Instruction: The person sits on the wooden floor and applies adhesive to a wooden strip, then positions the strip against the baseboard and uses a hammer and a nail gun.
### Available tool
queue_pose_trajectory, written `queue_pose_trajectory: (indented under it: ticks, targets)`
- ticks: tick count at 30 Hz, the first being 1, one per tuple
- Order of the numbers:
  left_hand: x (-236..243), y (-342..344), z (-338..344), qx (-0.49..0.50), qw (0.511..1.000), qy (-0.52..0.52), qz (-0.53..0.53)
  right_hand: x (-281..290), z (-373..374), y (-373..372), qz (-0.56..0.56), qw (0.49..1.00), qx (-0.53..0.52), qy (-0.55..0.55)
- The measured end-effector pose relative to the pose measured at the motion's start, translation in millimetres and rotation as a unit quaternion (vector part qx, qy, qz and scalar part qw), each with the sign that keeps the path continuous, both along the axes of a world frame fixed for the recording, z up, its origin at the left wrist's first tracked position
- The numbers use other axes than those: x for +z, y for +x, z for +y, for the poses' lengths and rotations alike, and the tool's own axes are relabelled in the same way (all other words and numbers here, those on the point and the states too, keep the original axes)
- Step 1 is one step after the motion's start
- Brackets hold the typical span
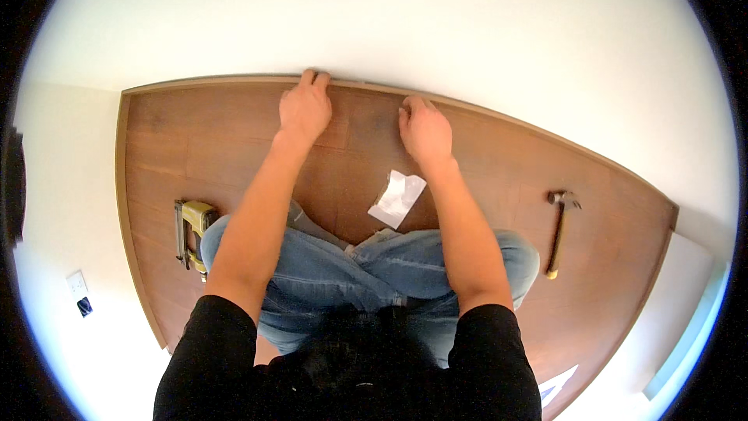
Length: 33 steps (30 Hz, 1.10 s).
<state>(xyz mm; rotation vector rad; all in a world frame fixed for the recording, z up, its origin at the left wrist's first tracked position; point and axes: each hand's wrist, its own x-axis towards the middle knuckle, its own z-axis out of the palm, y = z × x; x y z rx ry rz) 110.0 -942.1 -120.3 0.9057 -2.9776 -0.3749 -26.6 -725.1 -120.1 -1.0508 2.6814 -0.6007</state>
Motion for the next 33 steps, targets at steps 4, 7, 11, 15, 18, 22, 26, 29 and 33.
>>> queue_pose_trajectory:
  ticks: [4,7,11,15,18,22,26,29,33]
  targets:
    - [9.2,3.5,-3.5,0.007,1.000,0.020,0.013,31.9,11.9,14.8,-0.085,0.966,0.063,0.237]
    - [15.5,9.2,-7.0,0.010,0.999,0.041,0.016,45.3,36.9,50.6,-0.077,0.955,0.091,0.272]
    - [51.9,12.6,9.5,-0.030,0.993,0.113,0.006,20.7,63.0,87.0,-0.034,0.938,0.073,0.338]
    - [103.3,35.7,32.0,-0.073,0.981,0.176,0.035,-2.5,74.0,82.2,-0.026,0.941,0.107,0.321]
    - [143.0,78.6,52.8,-0.093,0.978,0.169,0.078,9.1,73.6,79.8,-0.195,0.932,0.052,0.301]
    - [162.2,143.2,102.5,-0.043,0.965,0.242,0.092,57.5,95.3,142.8,-0.374,0.881,-0.184,-0.225]
    - [138.3,179.9,162.8,-0.005,0.926,0.310,0.217,83.6,104.9,199.2,-0.461,0.731,-0.174,-0.473]
    - [144.0,184.2,195.6,-0.034,0.912,0.302,0.274,102.3,116.1,240.3,-0.541,0.654,-0.138,-0.511]
    - [156.8,195.1,219.6,-0.066,0.880,0.393,0.258,124.5,141.9,257.4,-0.607,0.580,-0.103,-0.533]
